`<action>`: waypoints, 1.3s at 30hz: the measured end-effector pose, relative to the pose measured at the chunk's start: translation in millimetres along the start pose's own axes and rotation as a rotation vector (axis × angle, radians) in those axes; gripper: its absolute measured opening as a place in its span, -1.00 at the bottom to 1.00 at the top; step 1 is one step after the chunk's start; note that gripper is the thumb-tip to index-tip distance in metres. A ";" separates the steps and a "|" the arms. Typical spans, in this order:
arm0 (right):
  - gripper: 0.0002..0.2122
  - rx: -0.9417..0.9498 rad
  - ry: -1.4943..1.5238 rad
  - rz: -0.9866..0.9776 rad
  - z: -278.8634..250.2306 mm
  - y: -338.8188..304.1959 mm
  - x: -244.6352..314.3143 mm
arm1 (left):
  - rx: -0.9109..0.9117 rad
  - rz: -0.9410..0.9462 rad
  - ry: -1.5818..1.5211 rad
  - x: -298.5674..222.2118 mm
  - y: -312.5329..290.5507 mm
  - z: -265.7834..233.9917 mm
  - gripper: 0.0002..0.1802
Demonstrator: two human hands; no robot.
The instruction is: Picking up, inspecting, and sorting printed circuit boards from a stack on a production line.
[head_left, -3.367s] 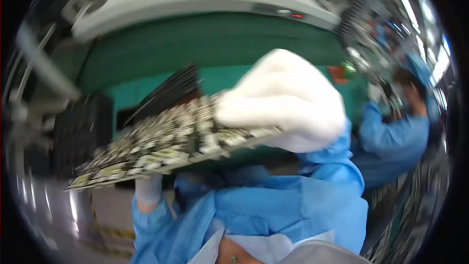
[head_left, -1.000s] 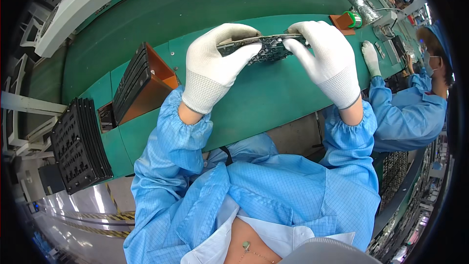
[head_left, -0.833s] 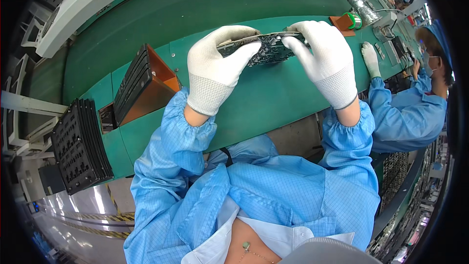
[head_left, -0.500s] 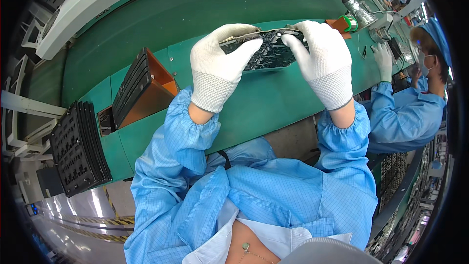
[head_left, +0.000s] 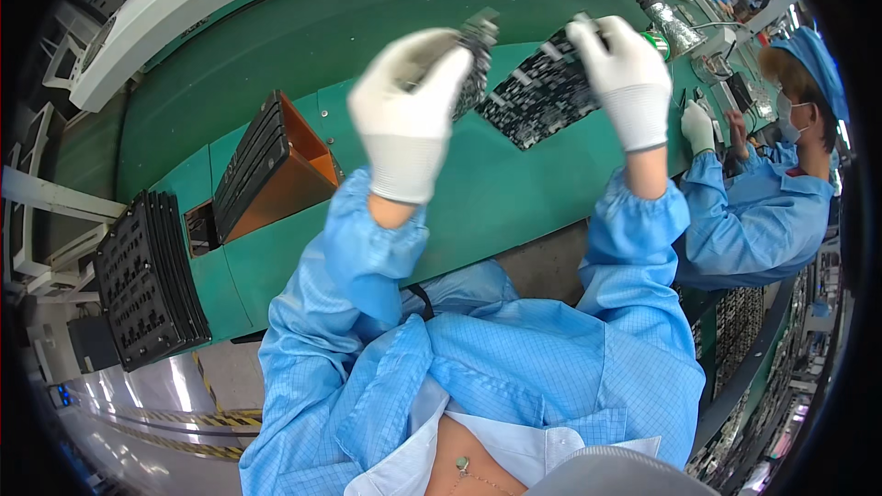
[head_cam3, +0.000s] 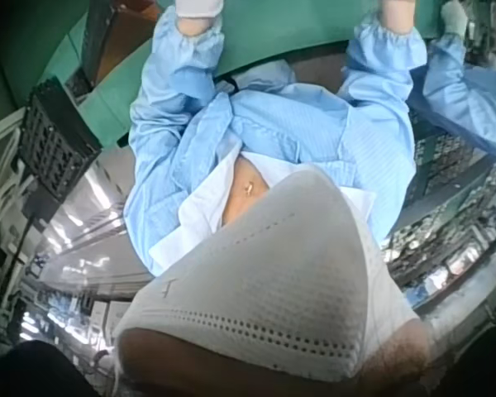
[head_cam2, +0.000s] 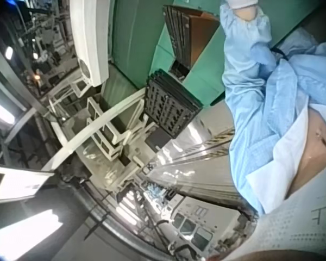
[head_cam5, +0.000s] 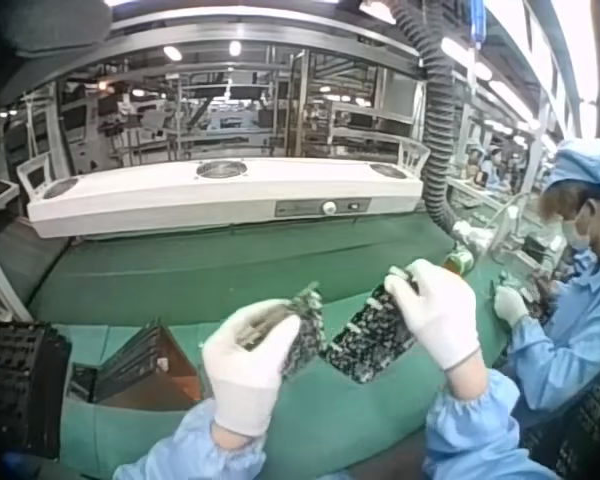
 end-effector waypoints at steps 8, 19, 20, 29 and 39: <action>-0.65 0.027 0.807 0.673 39.8 54.4 -208.5 | -0.409 -0.488 -0.346 62.2 -10.8 -66.8 -0.56; -0.69 0.111 1.882 1.291 256.2 36.4 -162.9 | -0.209 -0.748 -0.804 150.4 -41.2 -68.3 -0.73; -0.60 0.190 1.882 1.167 263.0 48.0 -156.4 | -0.191 -0.750 -0.790 156.0 -41.4 -64.6 -0.74; -0.25 0.714 1.299 0.860 249.5 25.2 -85.9 | -0.237 -0.789 -0.967 173.7 -51.5 -76.5 -0.65; -0.62 1.308 0.692 0.265 128.4 -127.2 -16.0 | -0.307 -0.857 -1.015 180.0 -56.7 -83.0 -0.59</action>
Point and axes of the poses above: each hand's wrist, its own y-axis towards the middle knuckle, its own z-axis out of the palm, x = y × z, the point moved 7 cm from there along y, towards the middle knuckle, and after that the axes turned 9 degrees about z, right-handed, at the moved point
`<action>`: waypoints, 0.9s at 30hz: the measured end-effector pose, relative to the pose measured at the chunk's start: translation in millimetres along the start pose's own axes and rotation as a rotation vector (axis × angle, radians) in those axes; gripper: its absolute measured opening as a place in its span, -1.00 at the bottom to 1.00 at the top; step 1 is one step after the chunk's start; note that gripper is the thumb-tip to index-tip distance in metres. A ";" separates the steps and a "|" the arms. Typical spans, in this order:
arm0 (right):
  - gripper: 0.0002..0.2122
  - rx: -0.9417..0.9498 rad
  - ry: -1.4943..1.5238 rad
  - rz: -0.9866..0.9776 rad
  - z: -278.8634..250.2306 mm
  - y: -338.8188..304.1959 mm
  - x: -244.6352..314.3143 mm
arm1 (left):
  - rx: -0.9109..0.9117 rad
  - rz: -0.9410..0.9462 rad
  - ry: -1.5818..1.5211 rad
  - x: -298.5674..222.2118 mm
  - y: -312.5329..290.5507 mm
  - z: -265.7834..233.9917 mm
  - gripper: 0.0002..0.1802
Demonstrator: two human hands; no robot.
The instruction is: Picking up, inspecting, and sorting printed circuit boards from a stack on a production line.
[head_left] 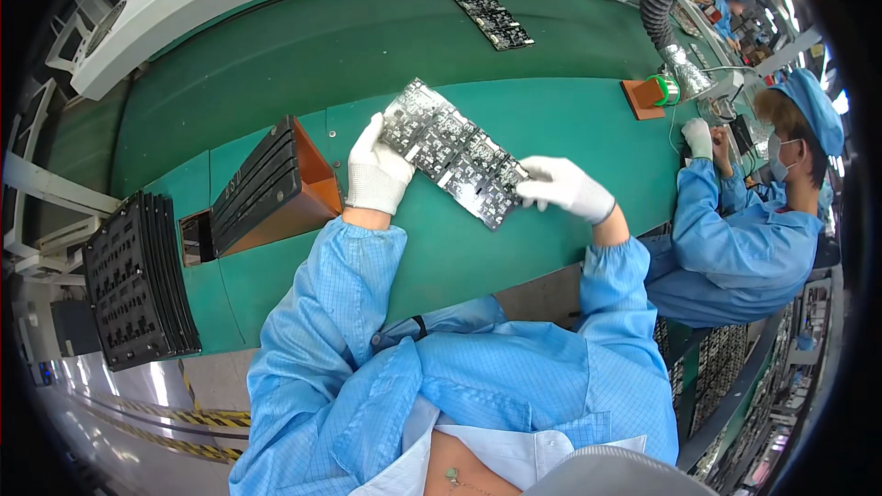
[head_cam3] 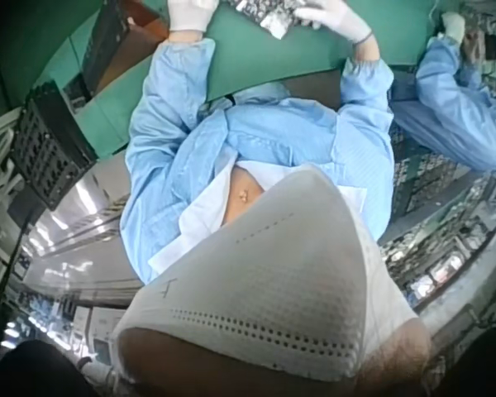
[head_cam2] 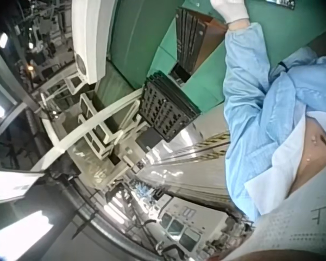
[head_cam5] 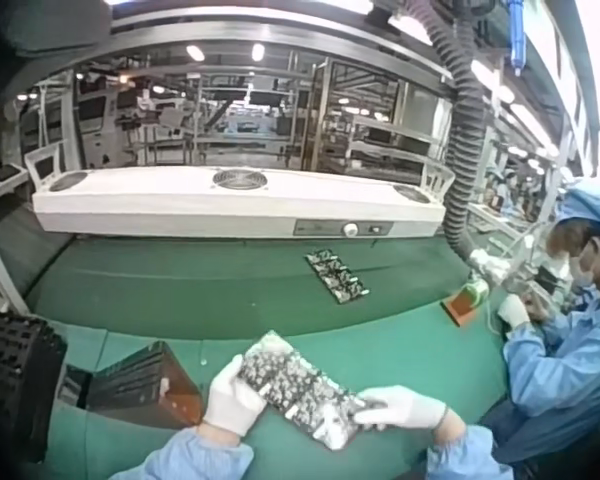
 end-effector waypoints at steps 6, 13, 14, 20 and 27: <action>-0.66 -0.015 0.415 -0.064 -2.6 13.6 -6.0 | 0.072 0.002 -0.066 -1.9 7.3 -0.4 -0.54; -0.73 0.051 0.846 -0.156 -27.3 103.1 29.7 | 0.012 0.082 0.042 -4.3 -3.4 5.3 -0.24; -0.73 0.064 0.901 -0.161 -31.5 125.0 30.2 | 0.008 0.089 0.042 -4.0 -2.0 2.4 -0.24; -0.53 0.153 1.154 -0.183 -17.5 203.0 63.4 | 0.138 0.071 0.261 -1.5 -4.2 3.5 -0.30; -0.61 0.064 1.072 -0.252 -2.6 176.8 49.2 | 0.199 0.054 0.229 6.3 -3.8 11.7 -0.42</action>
Point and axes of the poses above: each hand's wrist, its own y-axis towards the middle knuckle, its own z-axis out of the palm, x = y × z, the point moved 7 cm from there along y, towards the middle knuckle, and after that the axes turned 9 degrees about z, right-handed, at the moved point
